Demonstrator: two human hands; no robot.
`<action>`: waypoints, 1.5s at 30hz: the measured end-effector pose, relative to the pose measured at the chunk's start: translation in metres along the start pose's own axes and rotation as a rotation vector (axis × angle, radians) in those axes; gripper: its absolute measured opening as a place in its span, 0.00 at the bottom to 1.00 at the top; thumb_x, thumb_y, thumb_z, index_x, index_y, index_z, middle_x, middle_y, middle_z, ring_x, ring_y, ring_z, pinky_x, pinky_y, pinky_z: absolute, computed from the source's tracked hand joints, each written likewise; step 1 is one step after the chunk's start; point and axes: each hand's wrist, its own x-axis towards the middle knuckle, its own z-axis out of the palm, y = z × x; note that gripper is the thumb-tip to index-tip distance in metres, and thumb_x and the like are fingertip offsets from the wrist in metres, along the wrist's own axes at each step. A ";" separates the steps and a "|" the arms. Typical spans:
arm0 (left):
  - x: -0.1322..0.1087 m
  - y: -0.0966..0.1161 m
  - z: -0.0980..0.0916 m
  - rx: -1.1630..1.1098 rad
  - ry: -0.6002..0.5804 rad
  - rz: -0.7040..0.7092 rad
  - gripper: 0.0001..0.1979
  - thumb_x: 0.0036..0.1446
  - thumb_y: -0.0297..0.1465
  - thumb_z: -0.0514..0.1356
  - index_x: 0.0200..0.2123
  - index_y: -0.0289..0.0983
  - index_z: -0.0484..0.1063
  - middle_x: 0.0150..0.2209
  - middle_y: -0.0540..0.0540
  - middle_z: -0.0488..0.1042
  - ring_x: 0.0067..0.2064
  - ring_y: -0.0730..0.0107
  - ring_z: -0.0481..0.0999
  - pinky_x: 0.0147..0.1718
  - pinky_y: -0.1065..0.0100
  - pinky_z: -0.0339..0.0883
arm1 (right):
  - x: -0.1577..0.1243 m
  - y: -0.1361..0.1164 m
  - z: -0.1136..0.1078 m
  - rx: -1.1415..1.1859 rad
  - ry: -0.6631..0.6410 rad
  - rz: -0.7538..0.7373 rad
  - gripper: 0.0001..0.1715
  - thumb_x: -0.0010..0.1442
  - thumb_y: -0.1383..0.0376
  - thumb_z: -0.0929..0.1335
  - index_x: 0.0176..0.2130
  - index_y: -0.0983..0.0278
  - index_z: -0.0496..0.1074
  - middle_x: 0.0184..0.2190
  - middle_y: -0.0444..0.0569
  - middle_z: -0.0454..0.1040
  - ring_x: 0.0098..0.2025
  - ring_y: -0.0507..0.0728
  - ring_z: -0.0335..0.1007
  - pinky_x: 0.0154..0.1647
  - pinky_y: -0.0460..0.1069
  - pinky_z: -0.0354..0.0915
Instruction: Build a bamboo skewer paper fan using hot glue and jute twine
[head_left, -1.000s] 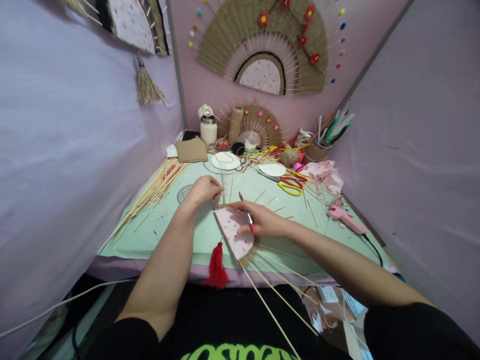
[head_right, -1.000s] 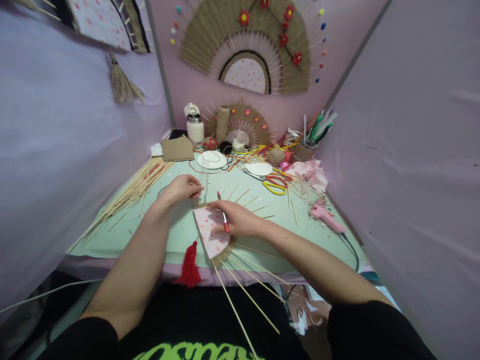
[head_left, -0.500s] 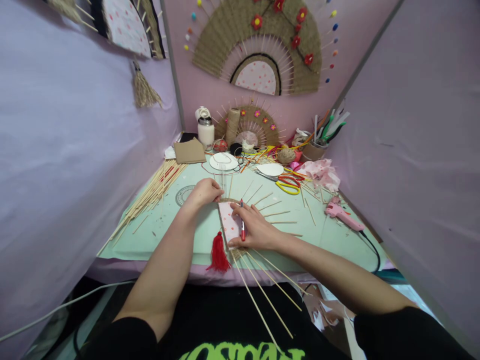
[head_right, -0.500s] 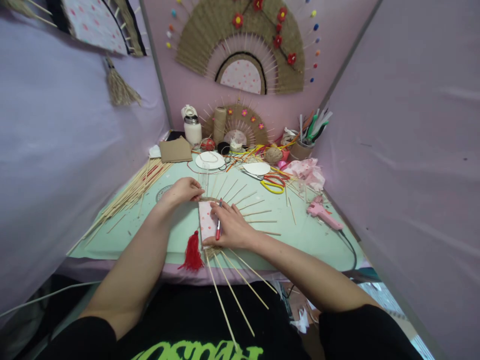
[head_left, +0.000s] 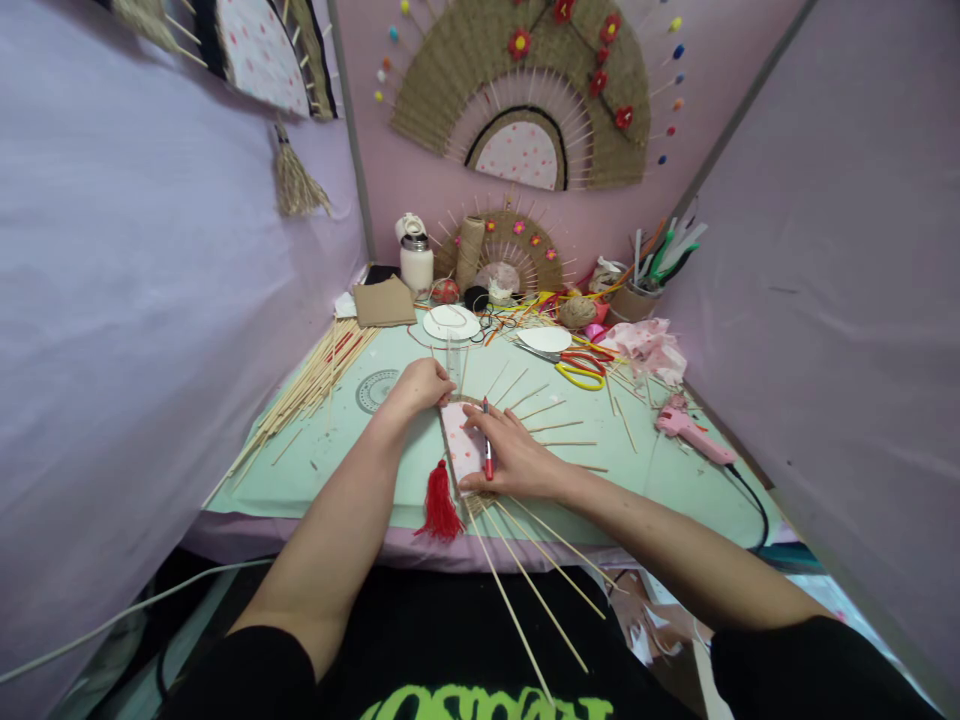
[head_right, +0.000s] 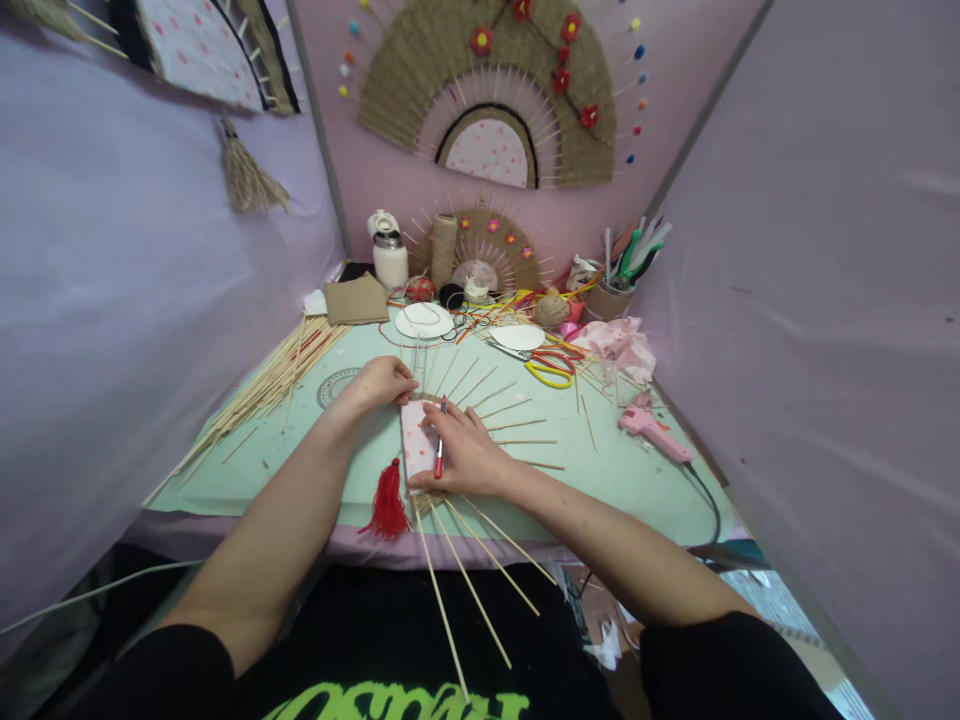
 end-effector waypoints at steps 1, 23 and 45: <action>0.000 0.000 0.000 0.003 0.001 0.001 0.08 0.47 0.31 0.58 0.26 0.34 0.76 0.20 0.47 0.75 0.24 0.70 0.73 0.27 0.72 0.63 | 0.000 0.000 0.000 0.000 0.000 -0.001 0.50 0.46 0.44 0.72 0.60 0.61 0.57 0.65 0.59 0.52 0.68 0.70 0.41 0.62 0.70 0.42; -0.002 0.003 0.000 0.032 0.022 0.005 0.08 0.48 0.30 0.59 0.31 0.34 0.76 0.20 0.48 0.75 0.26 0.69 0.74 0.29 0.72 0.63 | 0.000 0.001 0.001 -0.011 0.000 0.003 0.51 0.46 0.43 0.72 0.61 0.62 0.56 0.65 0.59 0.53 0.67 0.69 0.42 0.63 0.69 0.43; 0.001 0.002 0.002 0.073 0.009 0.009 0.07 0.47 0.29 0.60 0.31 0.33 0.76 0.22 0.47 0.76 0.26 0.70 0.74 0.28 0.73 0.63 | -0.001 0.000 0.000 -0.002 -0.003 0.010 0.48 0.46 0.44 0.72 0.58 0.62 0.58 0.66 0.58 0.52 0.68 0.70 0.40 0.63 0.69 0.42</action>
